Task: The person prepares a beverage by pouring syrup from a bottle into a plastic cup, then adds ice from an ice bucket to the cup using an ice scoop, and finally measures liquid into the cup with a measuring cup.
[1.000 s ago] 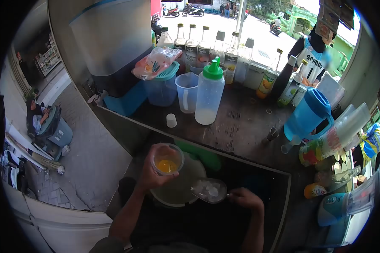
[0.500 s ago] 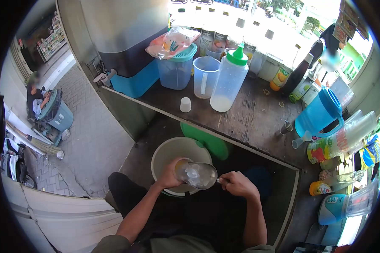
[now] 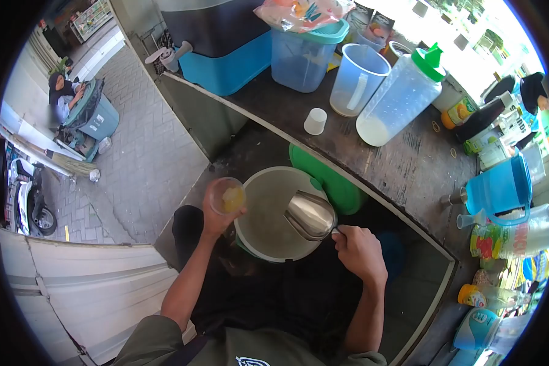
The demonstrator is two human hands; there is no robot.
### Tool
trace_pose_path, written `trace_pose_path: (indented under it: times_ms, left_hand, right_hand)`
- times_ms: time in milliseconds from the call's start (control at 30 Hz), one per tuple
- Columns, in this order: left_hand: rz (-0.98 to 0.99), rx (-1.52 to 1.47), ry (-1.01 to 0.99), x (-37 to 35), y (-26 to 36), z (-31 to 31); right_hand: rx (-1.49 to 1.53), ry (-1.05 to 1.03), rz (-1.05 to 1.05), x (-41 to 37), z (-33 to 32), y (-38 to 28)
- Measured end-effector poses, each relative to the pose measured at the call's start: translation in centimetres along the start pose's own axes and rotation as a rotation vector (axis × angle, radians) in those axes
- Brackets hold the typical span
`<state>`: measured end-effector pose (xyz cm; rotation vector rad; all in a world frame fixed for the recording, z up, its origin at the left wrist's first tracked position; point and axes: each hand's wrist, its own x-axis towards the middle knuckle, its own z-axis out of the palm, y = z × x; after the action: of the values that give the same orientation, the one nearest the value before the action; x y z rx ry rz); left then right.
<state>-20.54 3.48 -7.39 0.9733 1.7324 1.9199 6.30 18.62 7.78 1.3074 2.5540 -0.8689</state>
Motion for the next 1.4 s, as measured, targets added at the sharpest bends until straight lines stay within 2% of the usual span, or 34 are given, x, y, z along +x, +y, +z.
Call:
trace_pose_path:
  times_ms: [33, 67, 100, 133, 167, 200, 267, 333, 367, 433, 533, 667, 700, 733, 767, 833, 867, 933, 1067, 1133, 1300, 1400]
  left_hand:
    - [0.027, 0.035, 0.068, 0.5, 0.0, -1.5]
    - [0.005, 0.038, 0.105, 0.9, -0.2, -3.0]
    - [0.098, 0.242, 0.179, 1.4, -0.4, -4.7]
    - [0.188, 0.452, 0.248, 1.6, -0.7, -6.2]
    - [0.18, 0.462, 0.285, 1.7, -1.1, -7.4]
    - [0.18, 0.496, 0.364, 1.7, -1.6, -8.4]
    - [0.201, 0.582, 0.472, 1.6, -2.4, -10.2]
    - [0.164, 0.643, 0.565, 0.9, -3.1, -11.4]
    - [0.147, 0.694, 0.619, 0.6, -3.3, -12.0]
    - [0.093, 0.774, 0.683, -0.7, -3.1, -12.8]
    - [0.059, 0.873, 0.743, -2.3, -3.0, -14.2]
    - [0.038, 1.006, 0.763, -3.8, -3.0, -15.3]
    - [0.044, 1.017, 0.772, -4.0, -3.1, -15.3]
    - [0.062, 0.881, 0.784, -3.8, -3.6, -15.6]
    - [0.065, 0.742, 0.792, -3.9, -3.7, -15.5]
    - [0.068, 0.765, 0.782, -3.4, -3.8, -15.2]
    - [0.061, 0.775, 0.766, -3.1, -3.7, -15.0]
    - [0.062, 0.733, 0.758, -2.3, -4.0, -14.4]
    - [0.077, 0.65, 0.711, 0.1, -3.6, -11.9]
    - [0.112, 0.605, 0.676, 1.4, -3.6, -10.7]
    - [0.207, 0.575, 0.518, 3.4, -3.0, -7.6]
    - [0.24, 0.521, 0.337, 3.6, -2.3, -5.0]
  right_hand:
    - [-0.109, 0.028, -0.038, 2.2, 2.4, 1.5]
    - [-0.161, -0.073, -0.053, 5.1, 5.8, 3.1]
    - [-0.214, -0.17, -0.074, 8.6, 9.8, 4.9]
    - [-0.293, -0.266, 0.025, 11.7, 14.5, 5.8]
    - [-0.335, -0.305, 0.095, 13.4, 18.2, 5.1]
    - [-0.389, -0.493, 0.165, 15.8, 22.9, 6.1]
    - [-0.385, -0.589, 0.21, 17.7, 30.9, 7.9]
    - [-0.242, -0.566, 0.282, 17.0, 30.5, 3.7]
    - [-0.259, -0.584, 0.264, 18.1, 32.1, 4.4]
    - [-0.092, -0.629, 0.437, 19.5, 37.2, 7.5]
    - [-0.113, -0.649, 0.346, 21.5, 45.6, 15.4]
    - [-0.03, -0.64, 0.418, 22.5, 45.9, 13.7]
    - [-0.101, -0.528, 0.243, 22.9, 46.5, 13.4]
    - [-0.158, -0.402, 0.065, 24.1, 47.4, 12.7]
    - [-0.155, -0.403, 0.054, 25.2, 48.2, 13.5]
    - [0.035, -0.453, -0.124, 28.2, 48.2, 15.6]
    - [0.034, -0.452, -0.127, 28.9, 47.3, 16.3]
    - [0.378, -0.672, -0.035, 29.7, 44.2, 17.7]
    - [0.525, -0.744, -0.139, 29.3, 37.7, 16.5]
    - [0.512, -0.925, -0.127, 28.9, 34.9, 15.3]
    - [0.579, -0.803, -0.242, 24.1, 28.3, 14.7]
    - [0.68, -0.696, -0.286, 20.1, 23.9, 15.0]
